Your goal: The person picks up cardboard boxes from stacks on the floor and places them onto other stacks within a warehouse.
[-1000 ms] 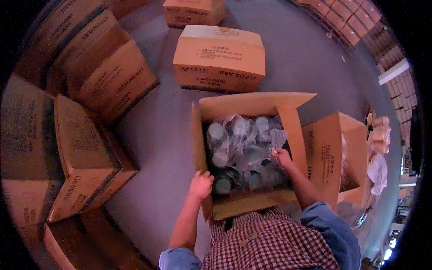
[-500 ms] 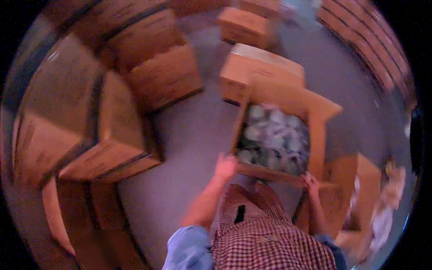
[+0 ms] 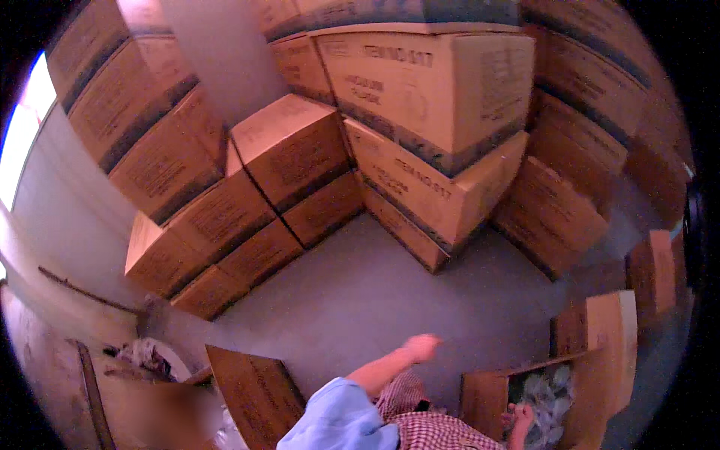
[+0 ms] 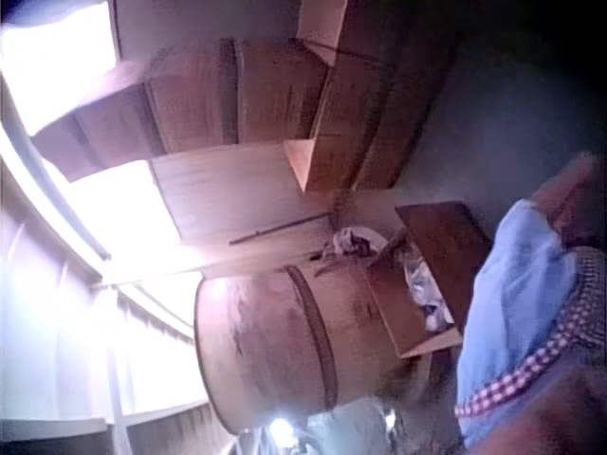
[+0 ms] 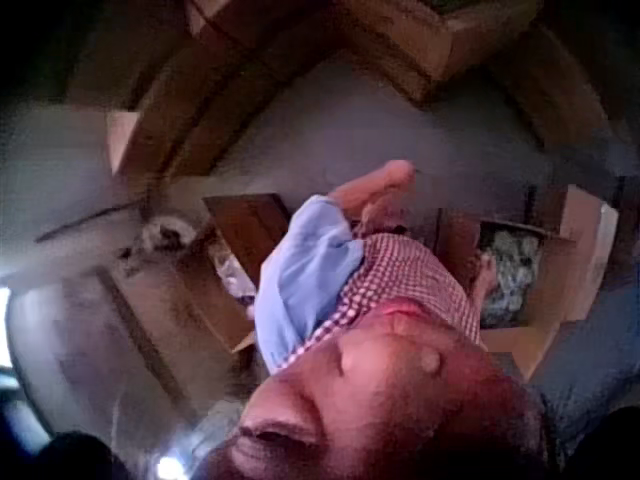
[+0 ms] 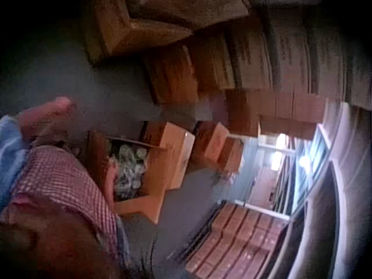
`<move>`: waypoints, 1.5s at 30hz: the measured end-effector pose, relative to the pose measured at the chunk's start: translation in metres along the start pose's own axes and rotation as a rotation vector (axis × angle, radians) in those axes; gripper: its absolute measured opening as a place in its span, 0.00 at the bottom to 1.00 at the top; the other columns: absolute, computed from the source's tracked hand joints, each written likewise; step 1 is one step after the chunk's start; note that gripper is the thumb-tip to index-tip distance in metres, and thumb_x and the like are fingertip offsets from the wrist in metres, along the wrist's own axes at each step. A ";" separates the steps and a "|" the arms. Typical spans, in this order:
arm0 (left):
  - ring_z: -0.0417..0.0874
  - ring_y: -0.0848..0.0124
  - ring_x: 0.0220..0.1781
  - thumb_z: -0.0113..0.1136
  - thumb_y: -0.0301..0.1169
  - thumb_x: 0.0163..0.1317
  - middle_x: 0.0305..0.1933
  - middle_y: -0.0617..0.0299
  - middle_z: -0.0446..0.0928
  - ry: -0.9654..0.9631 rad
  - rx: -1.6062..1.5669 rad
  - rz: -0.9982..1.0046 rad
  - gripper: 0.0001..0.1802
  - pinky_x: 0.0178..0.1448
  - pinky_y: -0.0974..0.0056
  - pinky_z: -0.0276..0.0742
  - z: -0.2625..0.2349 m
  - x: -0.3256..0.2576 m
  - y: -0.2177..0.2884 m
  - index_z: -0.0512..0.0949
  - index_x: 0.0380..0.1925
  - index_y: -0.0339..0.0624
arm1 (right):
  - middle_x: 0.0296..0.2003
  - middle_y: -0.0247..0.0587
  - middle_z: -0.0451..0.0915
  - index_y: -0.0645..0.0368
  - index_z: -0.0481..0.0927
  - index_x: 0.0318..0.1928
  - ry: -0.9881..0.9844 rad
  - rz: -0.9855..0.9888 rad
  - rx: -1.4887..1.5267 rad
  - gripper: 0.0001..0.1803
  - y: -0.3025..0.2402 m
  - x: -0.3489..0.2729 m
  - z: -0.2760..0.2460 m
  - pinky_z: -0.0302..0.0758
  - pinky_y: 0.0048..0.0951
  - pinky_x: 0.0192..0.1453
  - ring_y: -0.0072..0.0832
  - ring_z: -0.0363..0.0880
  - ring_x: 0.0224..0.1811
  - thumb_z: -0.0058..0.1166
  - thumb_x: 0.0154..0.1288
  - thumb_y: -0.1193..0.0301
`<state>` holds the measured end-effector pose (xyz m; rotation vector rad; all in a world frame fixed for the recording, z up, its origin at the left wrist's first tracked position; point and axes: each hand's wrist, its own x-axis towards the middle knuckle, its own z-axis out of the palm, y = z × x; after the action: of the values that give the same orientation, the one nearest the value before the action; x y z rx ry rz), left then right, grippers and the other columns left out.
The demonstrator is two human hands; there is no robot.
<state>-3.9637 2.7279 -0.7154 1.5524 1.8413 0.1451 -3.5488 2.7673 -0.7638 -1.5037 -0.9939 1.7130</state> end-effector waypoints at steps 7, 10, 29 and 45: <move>0.75 0.59 0.44 0.55 0.39 0.46 0.40 0.55 0.75 0.395 -0.464 -0.738 0.19 0.48 0.61 0.69 -0.025 -0.146 -0.218 0.75 0.40 0.46 | 0.29 0.42 0.75 0.60 0.66 0.37 -0.368 -0.055 -0.259 0.06 -0.086 0.110 0.221 0.72 0.28 0.15 0.33 0.76 0.19 0.42 0.57 0.74; 0.77 0.65 0.36 0.55 0.38 0.47 0.33 0.56 0.77 0.631 -0.604 -0.819 0.16 0.43 0.65 0.71 -0.037 -0.185 -0.301 0.77 0.37 0.45 | 0.30 0.41 0.75 0.61 0.67 0.38 -0.480 -0.041 -0.241 0.08 -0.093 0.138 0.345 0.71 0.26 0.17 0.30 0.76 0.21 0.42 0.57 0.75; 0.73 0.69 0.43 0.52 0.38 0.55 0.39 0.56 0.74 1.560 -1.124 -0.559 0.22 0.44 0.70 0.68 -0.498 -0.053 -0.604 0.69 0.46 0.34 | 0.30 0.29 0.74 0.59 0.74 0.41 -0.713 -0.549 -0.343 0.11 -0.216 0.363 0.960 0.66 0.19 0.34 0.14 0.69 0.32 0.47 0.56 0.73; 0.75 0.57 0.40 0.53 0.40 0.50 0.36 0.51 0.75 1.717 -0.493 -1.451 0.21 0.44 0.59 0.68 -0.598 -0.012 -0.668 0.70 0.43 0.40 | 0.37 0.31 0.73 0.63 0.72 0.45 -0.573 -0.477 -0.292 0.14 -0.304 0.513 1.166 0.64 0.21 0.42 0.23 0.66 0.34 0.47 0.57 0.73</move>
<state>-4.8539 2.7447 -0.6080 -0.9812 3.1190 1.3170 -4.7784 3.2131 -0.6925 -0.8207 -1.7983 1.7107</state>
